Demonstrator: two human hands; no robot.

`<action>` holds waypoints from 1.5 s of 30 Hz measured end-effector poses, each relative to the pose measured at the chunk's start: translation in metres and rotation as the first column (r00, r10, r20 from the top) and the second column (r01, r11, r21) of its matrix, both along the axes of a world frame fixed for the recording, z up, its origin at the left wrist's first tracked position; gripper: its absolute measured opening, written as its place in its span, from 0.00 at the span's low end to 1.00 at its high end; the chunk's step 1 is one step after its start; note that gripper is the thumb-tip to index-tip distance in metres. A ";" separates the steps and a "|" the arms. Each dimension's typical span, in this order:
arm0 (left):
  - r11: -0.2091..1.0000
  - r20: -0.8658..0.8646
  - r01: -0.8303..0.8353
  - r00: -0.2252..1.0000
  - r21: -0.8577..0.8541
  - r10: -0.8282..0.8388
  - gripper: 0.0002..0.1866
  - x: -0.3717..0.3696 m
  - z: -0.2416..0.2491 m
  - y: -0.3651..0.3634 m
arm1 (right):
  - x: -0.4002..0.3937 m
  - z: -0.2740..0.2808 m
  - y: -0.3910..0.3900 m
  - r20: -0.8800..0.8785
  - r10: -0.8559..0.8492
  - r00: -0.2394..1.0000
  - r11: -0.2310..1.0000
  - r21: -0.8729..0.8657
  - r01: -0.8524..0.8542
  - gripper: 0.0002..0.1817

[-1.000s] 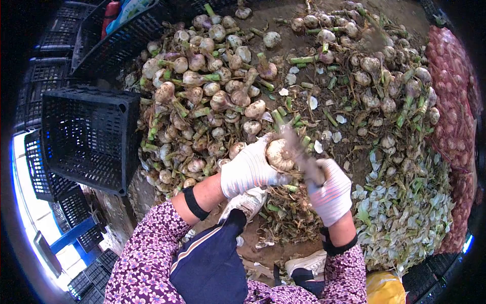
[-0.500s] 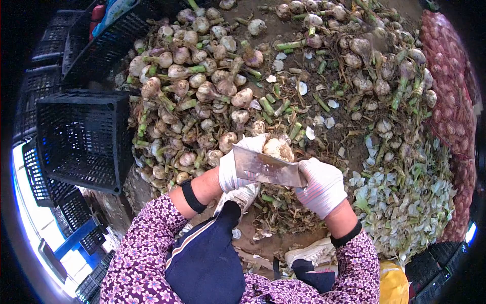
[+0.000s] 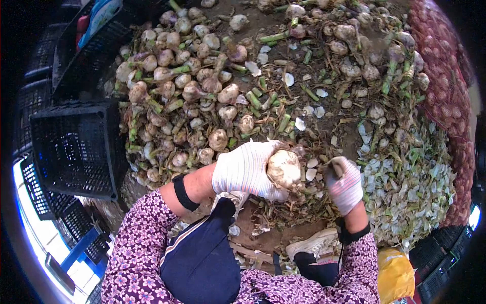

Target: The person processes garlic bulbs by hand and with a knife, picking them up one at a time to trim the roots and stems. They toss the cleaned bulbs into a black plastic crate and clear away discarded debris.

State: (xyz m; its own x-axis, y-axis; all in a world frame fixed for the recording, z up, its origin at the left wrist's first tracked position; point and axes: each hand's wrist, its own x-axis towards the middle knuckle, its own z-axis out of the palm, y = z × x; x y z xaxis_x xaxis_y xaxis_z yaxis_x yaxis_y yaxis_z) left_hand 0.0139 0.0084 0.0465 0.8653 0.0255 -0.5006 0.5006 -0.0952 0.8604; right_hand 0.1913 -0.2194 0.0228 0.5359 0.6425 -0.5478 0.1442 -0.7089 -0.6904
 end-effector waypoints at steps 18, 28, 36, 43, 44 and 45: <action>0.813 0.214 0.391 0.831 0.432 -0.514 0.35 -0.009 -0.004 -0.027 | -0.008 -0.020 -0.020 -0.269 -0.030 0.963 1.000 -0.007 0.029 0.11; 0.863 0.215 0.287 0.891 0.417 -0.400 0.05 -0.002 -0.012 0.001 | 0.004 -0.031 0.007 -0.157 0.530 0.833 0.828 -0.114 -0.548 0.17; -0.063 0.228 -0.221 0.901 0.973 0.369 0.37 -0.101 0.043 0.118 | 0.118 -0.012 0.073 0.960 0.008 0.282 0.987 0.039 -0.159 0.14; 0.649 0.274 -0.374 0.927 0.662 0.255 0.24 -0.038 0.003 0.057 | 0.179 -0.037 0.114 0.916 -0.028 0.400 0.991 -0.027 0.131 0.18; 0.670 0.293 -0.368 0.929 0.645 0.227 0.24 -0.030 -0.004 0.050 | 0.181 -0.039 0.112 0.898 -0.108 0.427 0.992 0.067 0.109 0.17; 0.741 0.235 -0.388 0.922 0.548 0.309 0.26 -0.025 -0.019 0.043 | 0.179 -0.044 0.108 0.898 -0.108 0.428 0.992 0.066 0.110 0.17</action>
